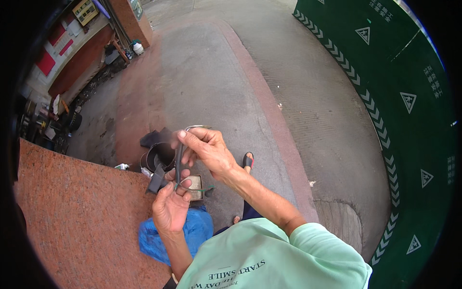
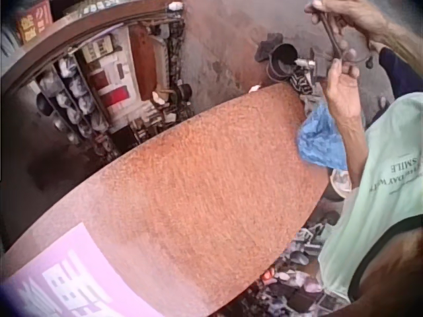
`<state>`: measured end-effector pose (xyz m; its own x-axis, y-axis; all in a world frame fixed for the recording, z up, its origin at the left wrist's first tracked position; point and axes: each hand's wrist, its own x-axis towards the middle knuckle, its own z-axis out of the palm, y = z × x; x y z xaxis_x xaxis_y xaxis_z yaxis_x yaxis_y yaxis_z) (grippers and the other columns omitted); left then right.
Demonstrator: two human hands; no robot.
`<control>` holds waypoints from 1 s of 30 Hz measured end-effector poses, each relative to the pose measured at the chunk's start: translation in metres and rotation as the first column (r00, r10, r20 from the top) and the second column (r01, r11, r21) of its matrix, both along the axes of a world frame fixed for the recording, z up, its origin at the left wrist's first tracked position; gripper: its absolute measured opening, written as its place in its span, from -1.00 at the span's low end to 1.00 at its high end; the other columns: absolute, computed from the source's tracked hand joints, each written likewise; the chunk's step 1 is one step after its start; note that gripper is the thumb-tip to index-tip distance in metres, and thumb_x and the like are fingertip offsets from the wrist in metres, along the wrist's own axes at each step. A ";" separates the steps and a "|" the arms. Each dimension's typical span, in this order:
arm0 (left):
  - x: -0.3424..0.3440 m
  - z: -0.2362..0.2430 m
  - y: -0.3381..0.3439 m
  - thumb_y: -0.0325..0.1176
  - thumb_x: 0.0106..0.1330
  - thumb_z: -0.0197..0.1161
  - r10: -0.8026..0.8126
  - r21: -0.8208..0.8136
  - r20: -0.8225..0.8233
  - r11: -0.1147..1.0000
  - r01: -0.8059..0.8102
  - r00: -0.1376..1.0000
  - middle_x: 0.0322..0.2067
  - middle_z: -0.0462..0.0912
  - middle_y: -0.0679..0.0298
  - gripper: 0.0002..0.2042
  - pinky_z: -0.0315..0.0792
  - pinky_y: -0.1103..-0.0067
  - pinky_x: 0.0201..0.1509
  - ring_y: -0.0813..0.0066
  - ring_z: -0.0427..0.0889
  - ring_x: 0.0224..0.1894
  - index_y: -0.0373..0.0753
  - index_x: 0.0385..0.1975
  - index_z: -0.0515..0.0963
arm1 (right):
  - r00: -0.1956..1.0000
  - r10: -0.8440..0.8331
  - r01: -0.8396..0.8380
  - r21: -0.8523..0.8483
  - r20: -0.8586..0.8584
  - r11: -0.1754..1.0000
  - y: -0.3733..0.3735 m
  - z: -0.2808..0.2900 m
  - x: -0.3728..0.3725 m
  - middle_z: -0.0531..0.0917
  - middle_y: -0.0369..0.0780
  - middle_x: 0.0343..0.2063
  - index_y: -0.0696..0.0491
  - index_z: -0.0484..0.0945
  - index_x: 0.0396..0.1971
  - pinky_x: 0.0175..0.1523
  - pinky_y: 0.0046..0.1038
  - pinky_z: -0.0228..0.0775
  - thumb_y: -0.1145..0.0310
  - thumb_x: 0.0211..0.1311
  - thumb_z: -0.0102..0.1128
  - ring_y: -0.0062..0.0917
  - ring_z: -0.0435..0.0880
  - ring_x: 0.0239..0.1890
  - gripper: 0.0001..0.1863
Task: The person unpacks a new electrical component from bubble wrap in a cluttered workshop. They then walk to a scooter parked outside and squat down to connect the new component's wires to the scooter's battery terminals.
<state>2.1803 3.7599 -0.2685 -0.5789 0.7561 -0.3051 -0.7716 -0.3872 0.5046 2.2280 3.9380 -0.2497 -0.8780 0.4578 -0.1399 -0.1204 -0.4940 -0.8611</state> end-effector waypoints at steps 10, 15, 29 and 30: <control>-0.198 0.011 0.169 -0.44 0.40 0.04 0.181 0.068 0.053 0.981 -0.184 0.982 0.00 0.59 -0.05 -0.69 0.45 0.62 -0.37 0.31 0.68 -0.10 -0.32 0.11 0.38 | 0.987 0.116 -0.130 0.123 0.114 0.984 0.181 -0.007 -0.263 0.65 -0.27 -0.53 0.12 0.68 -0.33 -0.55 -0.64 0.29 0.17 0.23 0.31 -0.73 0.49 -0.66 -0.71; -0.278 0.011 0.206 -0.45 0.40 0.03 0.368 -0.054 0.057 0.929 -0.365 0.928 -0.05 0.62 -0.01 -0.72 0.45 0.65 -0.44 0.37 0.71 -0.19 -0.31 0.07 0.41 | 0.952 0.249 -0.268 0.089 0.178 0.959 0.209 -0.015 -0.369 0.65 -0.28 -0.52 0.12 0.68 -0.32 -0.55 -0.64 0.29 0.18 0.24 0.30 -0.73 0.50 -0.65 -0.72; -0.597 0.010 0.259 -0.59 0.18 0.23 0.487 -0.356 -0.405 0.696 -0.624 0.774 -0.24 0.68 0.01 -0.68 0.37 0.67 -0.47 0.30 0.70 -0.29 -0.36 -0.04 0.47 | 0.922 0.363 -0.358 -0.061 0.135 0.932 0.248 0.009 -0.688 0.66 -0.19 -0.49 0.26 0.56 -0.10 -0.55 -0.58 0.32 0.08 0.34 0.04 -0.62 0.51 -0.66 -0.51; -0.623 0.016 0.254 -0.59 0.18 0.22 0.478 -0.352 -0.423 0.697 -0.625 0.770 -0.24 0.68 0.01 -0.69 0.37 0.67 -0.47 0.30 0.71 -0.29 -0.36 -0.04 0.47 | 0.922 0.374 -0.373 -0.036 0.103 0.927 0.245 0.017 -0.710 0.66 -0.19 -0.52 0.28 0.56 -0.10 -0.54 -0.58 0.32 0.11 0.31 0.04 -0.61 0.50 -0.66 -0.52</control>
